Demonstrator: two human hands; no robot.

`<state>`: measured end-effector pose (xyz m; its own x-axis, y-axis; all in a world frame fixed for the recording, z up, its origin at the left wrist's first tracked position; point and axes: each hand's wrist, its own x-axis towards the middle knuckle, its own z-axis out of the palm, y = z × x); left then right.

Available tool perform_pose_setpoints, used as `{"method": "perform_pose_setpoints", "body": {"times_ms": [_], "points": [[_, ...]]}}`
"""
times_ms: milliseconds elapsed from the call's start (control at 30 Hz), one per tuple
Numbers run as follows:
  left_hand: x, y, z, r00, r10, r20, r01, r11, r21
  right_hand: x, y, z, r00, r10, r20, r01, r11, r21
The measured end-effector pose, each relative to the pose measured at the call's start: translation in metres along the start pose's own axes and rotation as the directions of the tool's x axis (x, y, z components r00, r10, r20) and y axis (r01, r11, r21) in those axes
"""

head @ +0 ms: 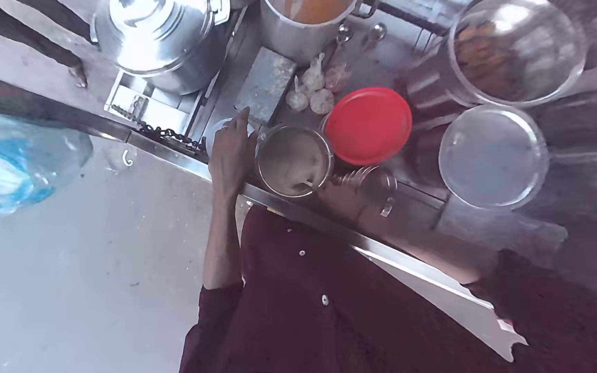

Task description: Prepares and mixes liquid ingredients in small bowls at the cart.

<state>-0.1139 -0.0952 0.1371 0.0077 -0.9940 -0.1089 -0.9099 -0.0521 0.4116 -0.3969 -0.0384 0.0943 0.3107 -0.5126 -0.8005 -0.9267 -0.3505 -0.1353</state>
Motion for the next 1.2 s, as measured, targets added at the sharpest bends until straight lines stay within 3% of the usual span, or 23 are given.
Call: {"method": "perform_pose_setpoints", "body": {"times_ms": [133, 400, 500, 733, 933, 1033, 1200], "points": [[0.018, -0.006, 0.005, 0.999, -0.006, 0.039, 0.005, 1.0, 0.012, 0.023, 0.002, 0.027, 0.967, -0.117, -0.228, 0.12, 0.993, 0.001], [-0.025, -0.002, 0.002, 1.0, 0.006, -0.018, -0.006, 1.0, 0.014, 0.094, 0.001, 0.033, 0.919, -0.168, -0.356, 0.126, 0.982, -0.139], [-0.023, -0.003, 0.004, 0.997, -0.002, -0.075, 0.001, 1.0, -0.008, 0.098, 0.006, 0.034, 0.946, -0.147, -0.29, 0.126, 0.988, -0.091], [-0.027, -0.001, 0.004, 0.998, -0.004, -0.067, 0.006, 0.999, 0.036, 0.042, 0.004, 0.006, 0.995, 0.014, -0.095, -0.023, 0.995, -0.092], [-0.025, 0.001, 0.002, 0.999, 0.007, -0.04, -0.006, 0.999, 0.04, 0.017, 0.016, -0.005, 1.0, -0.016, 0.022, 0.02, 0.981, -0.192], [-0.024, 0.0, 0.002, 0.998, 0.02, -0.055, -0.018, 1.0, 0.022, 0.017, 0.018, 0.001, 0.999, -0.037, -0.006, 0.035, 0.978, -0.206], [-0.02, 0.002, -0.003, 0.999, 0.018, -0.047, -0.019, 1.0, -0.014, 0.01, 0.014, 0.018, 0.984, -0.005, -0.179, -0.003, 0.999, -0.042]]}}
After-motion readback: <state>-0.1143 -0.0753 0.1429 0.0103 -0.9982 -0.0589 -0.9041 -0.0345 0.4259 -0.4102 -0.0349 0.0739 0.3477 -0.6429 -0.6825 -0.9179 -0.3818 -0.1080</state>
